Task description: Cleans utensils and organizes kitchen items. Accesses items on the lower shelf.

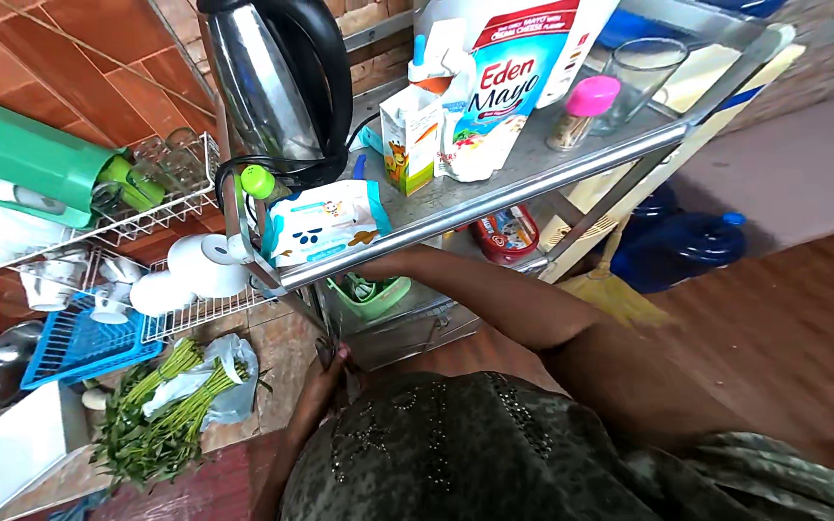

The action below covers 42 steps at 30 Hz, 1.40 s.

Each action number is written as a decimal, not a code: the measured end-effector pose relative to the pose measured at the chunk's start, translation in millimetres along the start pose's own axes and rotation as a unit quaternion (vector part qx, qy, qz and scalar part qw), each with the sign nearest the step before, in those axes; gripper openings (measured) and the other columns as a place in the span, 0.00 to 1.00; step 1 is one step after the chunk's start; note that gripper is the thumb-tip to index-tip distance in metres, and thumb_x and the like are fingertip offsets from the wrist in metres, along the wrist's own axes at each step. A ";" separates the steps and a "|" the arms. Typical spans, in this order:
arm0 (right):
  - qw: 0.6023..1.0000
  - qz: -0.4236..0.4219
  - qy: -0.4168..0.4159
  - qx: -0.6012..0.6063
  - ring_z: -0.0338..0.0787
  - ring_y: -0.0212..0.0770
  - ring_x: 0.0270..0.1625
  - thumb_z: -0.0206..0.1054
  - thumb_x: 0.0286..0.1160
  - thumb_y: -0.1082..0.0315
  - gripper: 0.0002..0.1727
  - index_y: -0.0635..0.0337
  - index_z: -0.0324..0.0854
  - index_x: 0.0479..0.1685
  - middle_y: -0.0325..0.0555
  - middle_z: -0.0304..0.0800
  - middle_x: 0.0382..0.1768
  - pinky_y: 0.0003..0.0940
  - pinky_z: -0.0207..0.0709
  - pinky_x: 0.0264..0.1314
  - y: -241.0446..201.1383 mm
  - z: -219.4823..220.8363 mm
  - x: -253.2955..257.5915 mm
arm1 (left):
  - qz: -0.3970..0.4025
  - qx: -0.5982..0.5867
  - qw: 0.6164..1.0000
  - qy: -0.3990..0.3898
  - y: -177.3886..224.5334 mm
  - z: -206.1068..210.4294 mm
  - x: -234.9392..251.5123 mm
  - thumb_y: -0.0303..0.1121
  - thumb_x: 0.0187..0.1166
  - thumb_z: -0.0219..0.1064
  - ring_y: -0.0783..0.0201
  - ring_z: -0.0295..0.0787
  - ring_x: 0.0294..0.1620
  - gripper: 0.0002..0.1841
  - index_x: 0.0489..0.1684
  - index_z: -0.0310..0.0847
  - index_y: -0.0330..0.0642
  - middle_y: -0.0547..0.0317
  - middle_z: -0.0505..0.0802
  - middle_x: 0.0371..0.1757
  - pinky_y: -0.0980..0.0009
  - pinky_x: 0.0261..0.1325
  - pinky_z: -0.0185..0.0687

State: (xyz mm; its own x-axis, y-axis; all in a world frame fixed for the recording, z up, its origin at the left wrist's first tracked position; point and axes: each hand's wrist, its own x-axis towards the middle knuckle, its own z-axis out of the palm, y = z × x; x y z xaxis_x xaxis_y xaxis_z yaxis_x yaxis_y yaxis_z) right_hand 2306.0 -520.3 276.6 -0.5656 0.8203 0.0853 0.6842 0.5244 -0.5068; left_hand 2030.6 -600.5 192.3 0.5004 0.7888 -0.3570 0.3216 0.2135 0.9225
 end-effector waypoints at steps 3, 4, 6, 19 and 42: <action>0.996 -0.028 -0.070 -0.040 0.88 0.52 0.64 0.58 0.86 0.73 0.13 0.62 0.89 0.53 0.55 0.91 0.56 0.55 0.74 0.73 -3.4 12.4 16.5 | -0.006 -0.048 0.999 0.016 -5.8 -0.3 -12.2 0.36 0.91 0.56 0.73 0.79 0.22 0.12 0.58 0.78 0.36 0.63 0.87 0.30 0.76 0.28 0.78; 0.993 -0.014 -0.098 -0.069 0.86 0.56 0.67 0.57 0.86 0.75 0.15 0.60 0.88 0.59 0.57 0.90 0.60 0.59 0.73 0.75 -5.8 16.4 19.2 | -0.004 -0.053 0.998 0.022 -6.9 -1.1 -13.4 0.36 0.91 0.56 0.72 0.79 0.23 0.12 0.58 0.78 0.36 0.63 0.87 0.30 0.76 0.29 0.78; 0.982 0.019 -0.124 -0.139 0.81 0.65 0.74 0.58 0.84 0.76 0.23 0.51 0.79 0.76 0.61 0.84 0.70 0.69 0.70 0.76 -4.3 27.6 21.8 | 0.002 -0.059 0.998 0.034 -9.7 -2.1 -13.4 0.37 0.90 0.57 0.72 0.80 0.24 0.13 0.58 0.79 0.37 0.62 0.87 0.31 0.75 0.31 0.79; 0.950 0.216 -0.017 0.225 0.91 0.56 0.55 0.49 0.87 0.34 0.38 0.62 0.79 0.70 0.60 0.90 0.53 0.59 0.80 0.65 -61.4 81.7 -53.4 | -0.030 0.286 0.955 -0.068 34.6 31.9 12.8 0.43 0.90 0.57 0.51 0.90 0.50 0.22 0.72 0.75 0.34 0.44 0.91 0.50 0.49 0.62 0.83; 0.875 0.263 0.214 0.345 0.89 0.40 0.32 0.54 0.88 0.74 0.17 0.61 0.72 0.72 0.52 0.89 0.46 0.39 0.87 0.37 -7.3 26.8 -141.6 | 0.051 0.046 0.978 -0.195 24.3 53.3 65.1 0.42 0.86 0.62 0.64 0.89 0.48 0.28 0.80 0.64 0.37 0.52 0.89 0.54 0.64 0.54 0.87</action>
State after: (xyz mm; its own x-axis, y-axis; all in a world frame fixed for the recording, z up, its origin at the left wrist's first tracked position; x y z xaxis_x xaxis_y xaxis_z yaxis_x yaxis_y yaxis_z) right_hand 2368.8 -646.4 245.2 0.0697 0.9946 -0.0774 0.2732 -0.0936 -0.9574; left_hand 2113.8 -574.7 183.7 0.7961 0.5202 -0.3094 0.3161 0.0786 0.9455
